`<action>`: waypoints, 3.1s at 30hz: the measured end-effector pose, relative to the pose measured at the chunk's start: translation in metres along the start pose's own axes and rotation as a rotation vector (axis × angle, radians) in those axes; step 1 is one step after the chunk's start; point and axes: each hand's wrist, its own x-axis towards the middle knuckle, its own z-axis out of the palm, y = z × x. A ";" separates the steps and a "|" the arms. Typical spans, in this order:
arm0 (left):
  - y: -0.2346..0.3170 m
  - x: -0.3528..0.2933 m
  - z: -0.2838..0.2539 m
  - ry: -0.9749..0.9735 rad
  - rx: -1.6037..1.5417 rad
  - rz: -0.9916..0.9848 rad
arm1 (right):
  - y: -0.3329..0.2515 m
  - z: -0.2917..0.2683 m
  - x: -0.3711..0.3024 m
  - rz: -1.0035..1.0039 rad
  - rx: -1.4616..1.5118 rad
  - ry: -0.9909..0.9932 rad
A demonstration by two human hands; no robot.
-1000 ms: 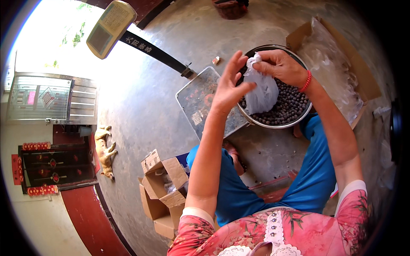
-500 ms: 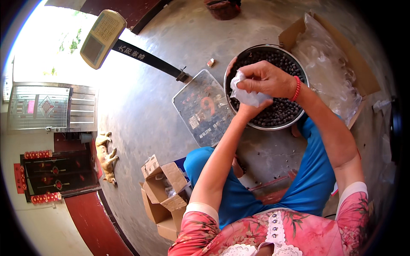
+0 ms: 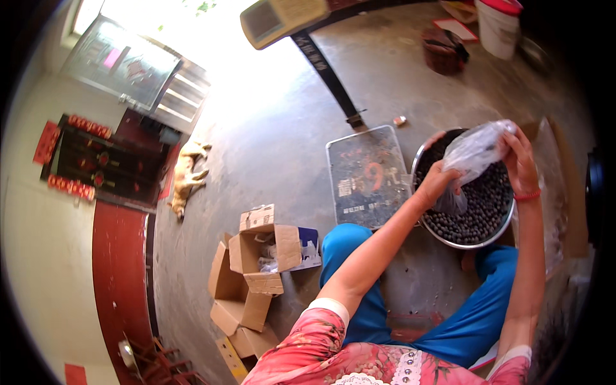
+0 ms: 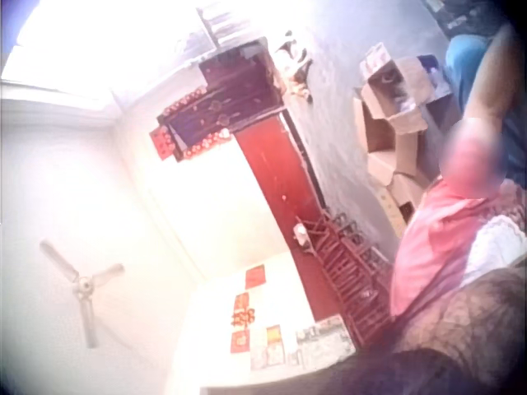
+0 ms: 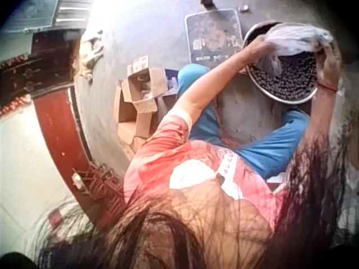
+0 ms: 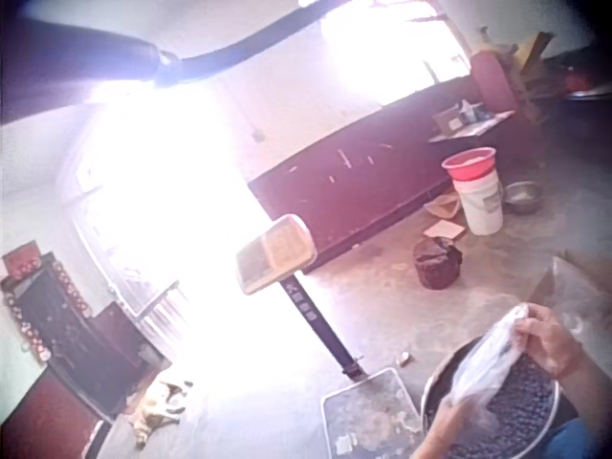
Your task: The person fills small plastic bags with small dark round items from a large bowl by hand. They then tie the bags and place them on an electronic scale.
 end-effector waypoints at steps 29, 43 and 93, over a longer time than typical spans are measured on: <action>0.060 -0.404 -0.312 1.344 0.473 0.527 | 0.046 0.057 -0.050 0.399 -0.454 -0.450; 0.054 -0.370 -0.248 1.085 1.306 0.292 | 0.035 0.057 -0.081 0.391 -0.483 -0.388; -0.032 -0.396 -0.373 0.652 0.258 -0.613 | 0.087 0.008 -0.155 0.600 -0.616 -0.378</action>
